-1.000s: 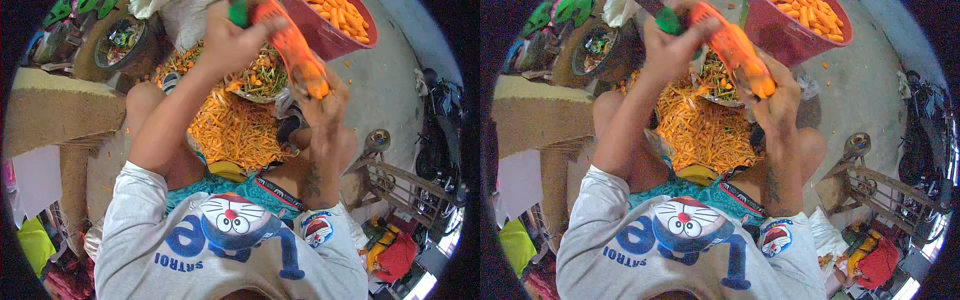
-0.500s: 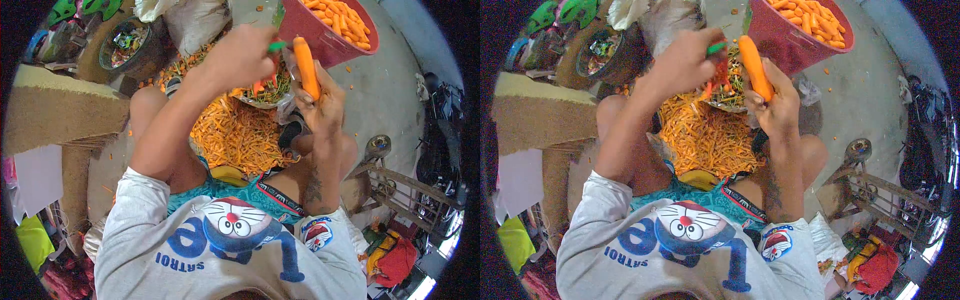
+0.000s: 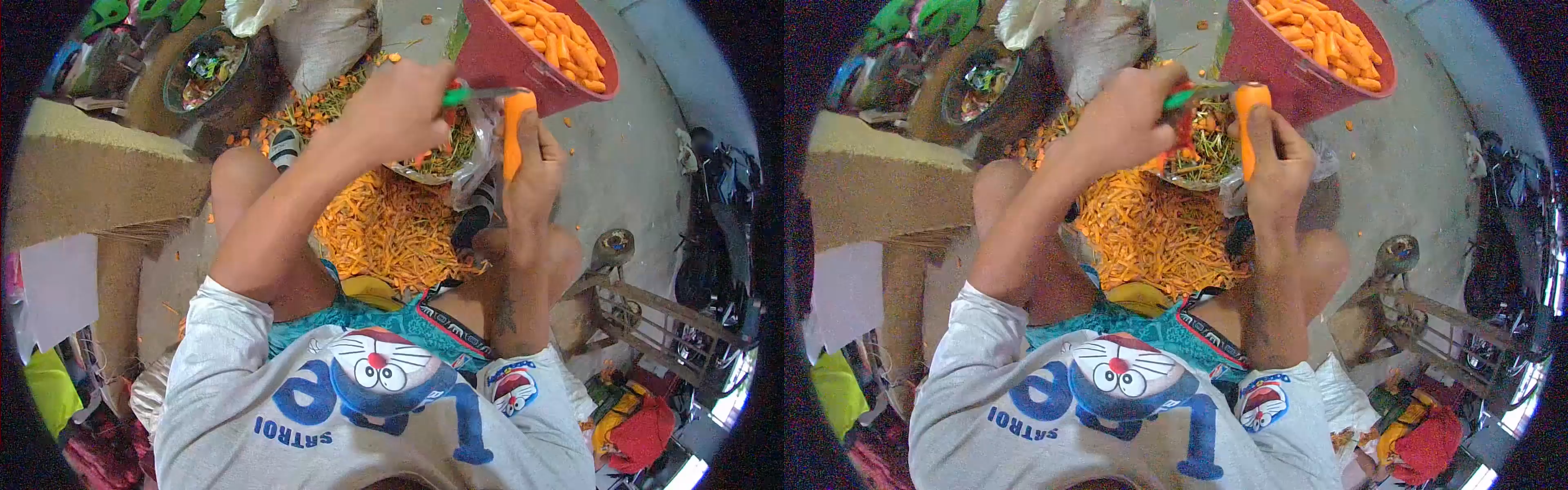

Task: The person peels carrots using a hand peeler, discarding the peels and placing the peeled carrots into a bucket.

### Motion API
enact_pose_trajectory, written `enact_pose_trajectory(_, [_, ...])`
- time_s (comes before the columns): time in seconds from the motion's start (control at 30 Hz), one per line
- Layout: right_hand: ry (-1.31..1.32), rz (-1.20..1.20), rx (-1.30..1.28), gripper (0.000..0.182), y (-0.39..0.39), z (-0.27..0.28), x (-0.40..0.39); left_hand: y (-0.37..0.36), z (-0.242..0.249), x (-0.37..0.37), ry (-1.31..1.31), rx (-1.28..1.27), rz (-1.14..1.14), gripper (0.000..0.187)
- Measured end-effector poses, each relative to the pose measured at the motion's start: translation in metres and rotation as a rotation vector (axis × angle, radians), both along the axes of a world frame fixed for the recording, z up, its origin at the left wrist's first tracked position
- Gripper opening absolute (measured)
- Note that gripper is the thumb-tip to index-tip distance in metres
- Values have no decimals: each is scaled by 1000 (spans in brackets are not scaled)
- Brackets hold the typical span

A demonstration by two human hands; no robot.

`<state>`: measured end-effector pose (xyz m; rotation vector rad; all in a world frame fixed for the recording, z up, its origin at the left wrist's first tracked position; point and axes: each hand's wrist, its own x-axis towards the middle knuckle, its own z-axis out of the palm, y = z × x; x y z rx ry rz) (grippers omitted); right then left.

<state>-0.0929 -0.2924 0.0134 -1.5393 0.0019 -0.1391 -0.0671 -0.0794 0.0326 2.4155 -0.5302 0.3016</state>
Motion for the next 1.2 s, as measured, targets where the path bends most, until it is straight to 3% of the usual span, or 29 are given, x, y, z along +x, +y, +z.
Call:
enact_pose_trajectory(0.03, [2, 3, -2, 33, 1, 1, -2, -6, 9, -7, 8, 20, -23, 38])
enact_pose_trajectory(0.1, [-117, 11, -266, 26, 1, 1, -5, -7, 10, -10, 25, 34, -44, 39])
enact_pose_trajectory(0.2, [-340, 63, -198, 21, -7, -15, -4, 3, -2, 5, 113, 45, -147, 34])
enact_pose_trajectory(0.27, [-323, 92, -149, 23, -2, -3, -9, 17, -19, 28, 340, 391, 12, 31])
enact_pose_trajectory(0.33, [-298, 123, -96, 25, -1, 4, -4, 28, -17, 27, 283, 246, 37, 32])
enact_pose_trajectory(0.4, [76, -9, 56, 36, -6, 4, 27, 40, -15, 31, 226, 123, 41, 34])
enact_pose_trajectory(0.47, [103, 162, 404, 50, -42, -6, 89, 53, -15, 34, 55, -34, 158, 30])
enact_pose_trajectory(0.57, [6, 253, 571, 49, -89, 0, 166, 76, -14, 38, 56, -41, 222, 33])
enact_pose_trajectory(0.6, [82, 125, 849, 49, -86, 19, 172, 79, -9, 36, 18, -13, 255, 33])
enact_pose_trajectory(0.67, [172, 3, 1119, 48, -68, 25, 186, 89, 1, 33, 17, -61, 261, 32])
enact_pose_trajectory(0.73, [240, 328, 772, 46, -46, -10, 202, 96, 6, 30, 29, -105, 271, 31])
enact_pose_trajectory(0.8, [349, 325, 451, 39, -6, -65, 206, 102, 9, 30, -141, -115, 249, 31])
enact_pose_trajectory(0.83, [363, 293, 161, 34, 18, -94, 198, 106, 15, 30, -137, -114, 264, 31])
enact_pose_trajectory(0.87, [368, 258, -127, 29, 34, -128, 194, 111, 22, 30, -1, -106, 274, 32])
enact_pose_trajectory(0.9, [428, 342, -151, 28, 37, -180, 206, 117, 31, 29, 134, -97, 284, 34])
enact_pose_trajectory(0.97, [521, 245, -413, 35, 53, -248, 214, 125, 37, 28, 191, -119, 287, 34])
enact_pose_trajectory(1.03, [504, 342, -619, 44, 74, -270, 217, 125, 28, 30, 91, -86, 311, 34])
enact_pose_trajectory(1.1, [540, 449, -1219, 64, 87, -266, 201, 129, 21, 31, 127, -123, 325, 34])
enact_pose_trajectory(1.13, [503, 422, -1287, 71, 79, -313, 216, 131, 18, 32, 67, -126, 318, 34])
enact_pose_trajectory(1.2, [554, 403, -1180, 72, 67, -341, 220, 135, 27, 30, 2, -132, 303, 33])
